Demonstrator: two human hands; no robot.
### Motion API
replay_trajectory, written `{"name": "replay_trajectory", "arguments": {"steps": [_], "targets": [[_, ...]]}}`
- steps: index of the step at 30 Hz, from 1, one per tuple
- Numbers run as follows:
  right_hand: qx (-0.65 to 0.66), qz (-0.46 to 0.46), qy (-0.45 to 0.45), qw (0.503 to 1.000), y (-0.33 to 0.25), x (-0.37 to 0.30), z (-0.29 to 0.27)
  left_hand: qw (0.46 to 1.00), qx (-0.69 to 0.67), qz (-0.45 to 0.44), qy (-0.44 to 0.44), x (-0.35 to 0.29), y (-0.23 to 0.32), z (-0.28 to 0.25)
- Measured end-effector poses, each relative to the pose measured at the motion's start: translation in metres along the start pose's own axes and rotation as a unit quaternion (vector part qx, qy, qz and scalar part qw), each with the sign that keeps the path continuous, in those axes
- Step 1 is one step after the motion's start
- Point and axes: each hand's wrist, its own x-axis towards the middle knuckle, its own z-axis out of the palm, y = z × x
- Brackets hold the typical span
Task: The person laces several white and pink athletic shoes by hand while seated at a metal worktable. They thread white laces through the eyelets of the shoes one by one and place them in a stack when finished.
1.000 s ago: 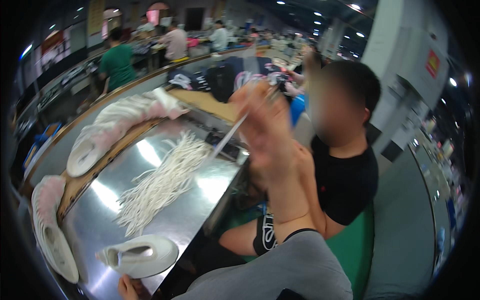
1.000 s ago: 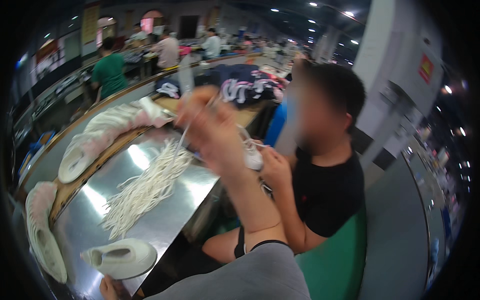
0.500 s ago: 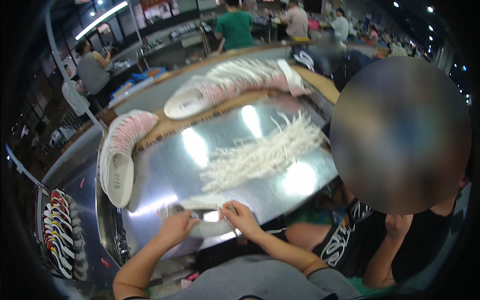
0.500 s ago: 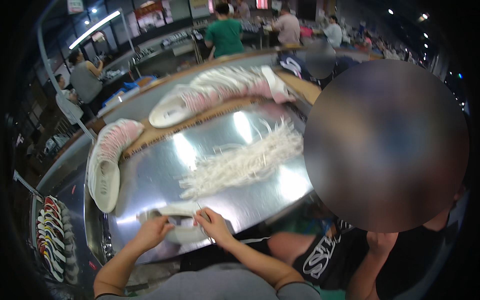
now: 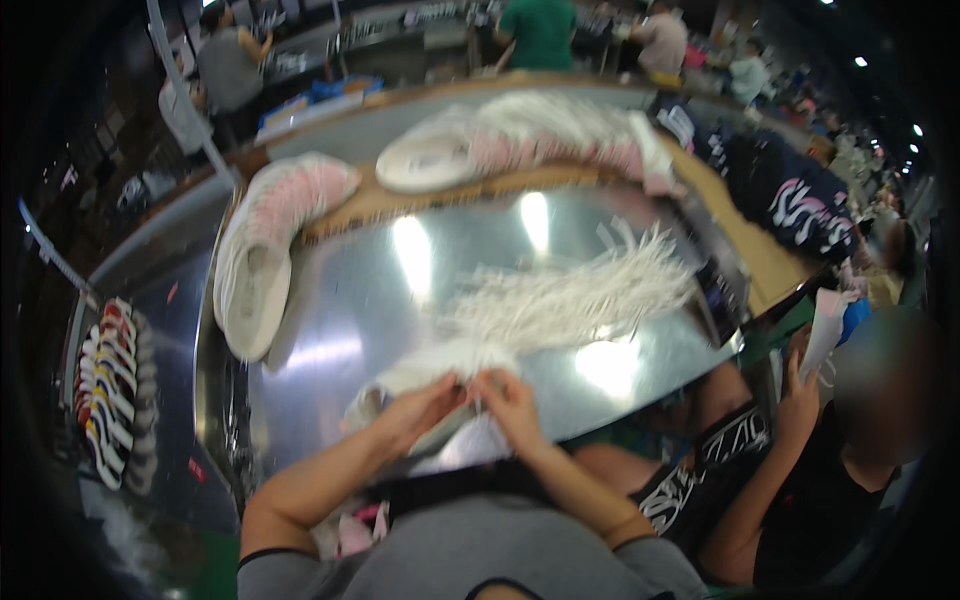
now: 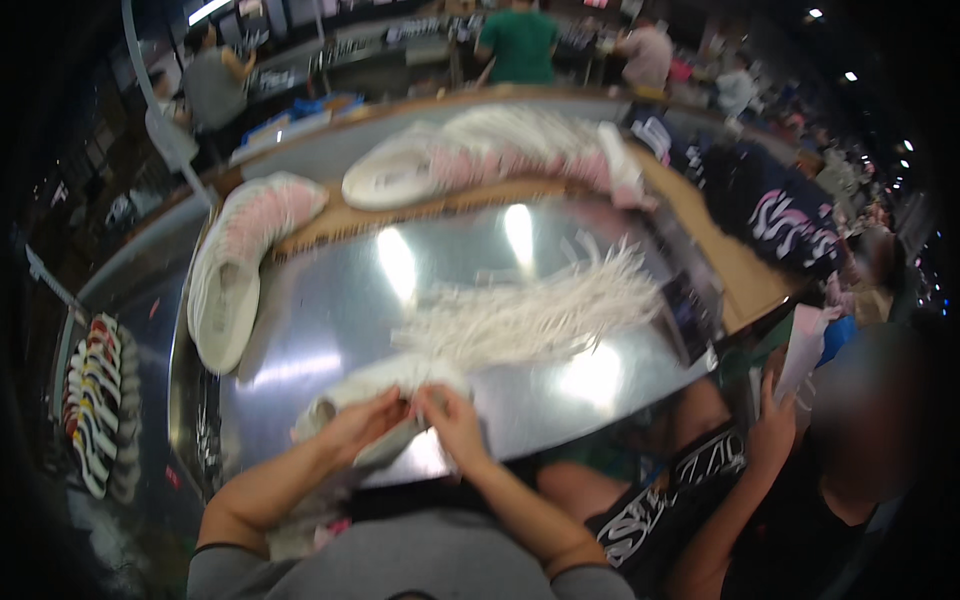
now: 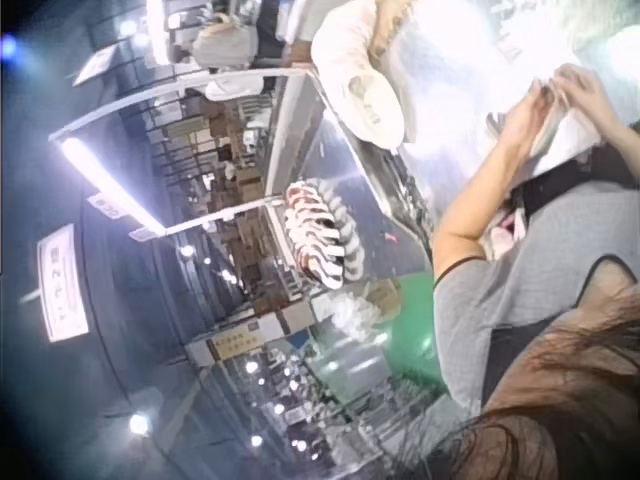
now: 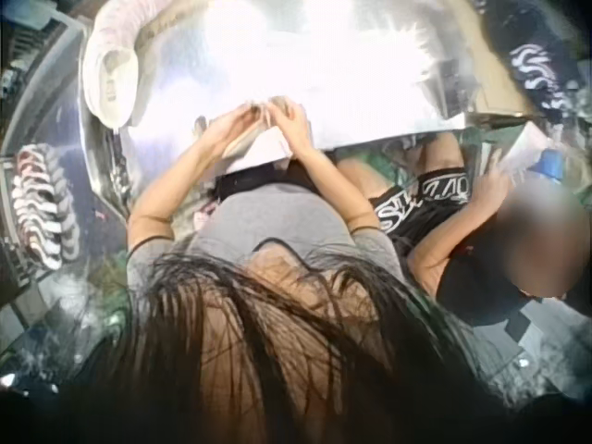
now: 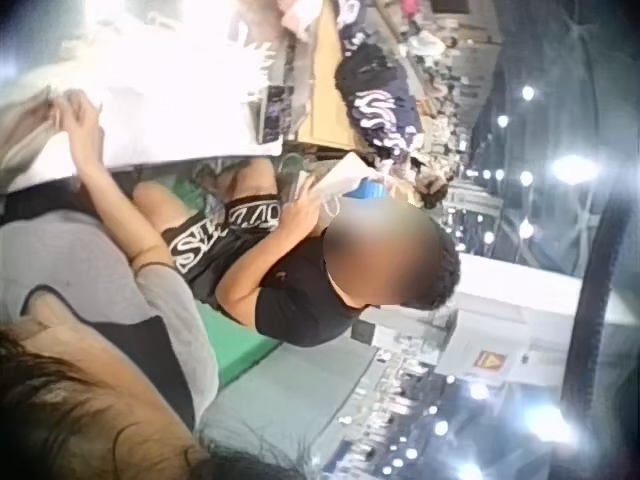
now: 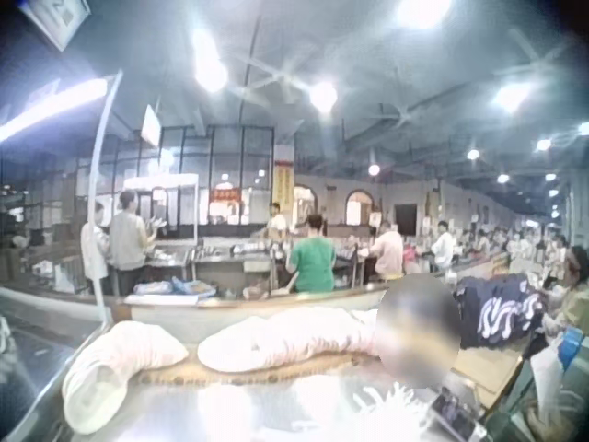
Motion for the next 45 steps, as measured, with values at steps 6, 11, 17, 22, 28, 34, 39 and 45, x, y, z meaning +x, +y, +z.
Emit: {"name": "replay_trajectory", "arguments": {"steps": [6, 11, 17, 22, 28, 34, 39, 45], "targets": [[0.008, 0.046, -0.057, 0.997, -0.052, -0.024, 0.012, 0.996, 0.021, 0.069, 0.044, -0.032, -0.002, 0.022], [-0.136, 0.110, -0.090, 0.980, -0.063, -0.026, 0.016, 0.988, 0.094, 0.117, 0.029, -0.030, -0.020, 0.009], [-0.257, 0.062, -0.078, 0.961, -0.049, -0.028, 0.014, 0.975, 0.148, 0.149, 0.073, -0.029, -0.032, 0.007], [-0.315, 0.059, -0.083, 0.944, -0.050, -0.031, 0.011, 0.964, 0.165, 0.181, 0.102, -0.038, -0.026, 0.023], [-0.281, 0.041, -0.099, 0.954, -0.057, -0.039, 0.009, 0.966, 0.164, 0.151, 0.132, -0.032, -0.026, 0.011], [-0.205, -0.006, -0.104, 0.973, -0.060, -0.039, -0.005, 0.955, 0.188, 0.177, 0.145, -0.034, -0.023, 0.021], [-0.216, 0.024, -0.123, 0.968, -0.059, -0.030, -0.018, 0.949, 0.226, 0.158, 0.154, -0.028, -0.021, 0.032], [-0.293, 0.033, -0.177, 0.939, -0.069, -0.011, -0.013, 0.861, 0.398, 0.274, 0.156, -0.045, -0.016, 0.038]]}}
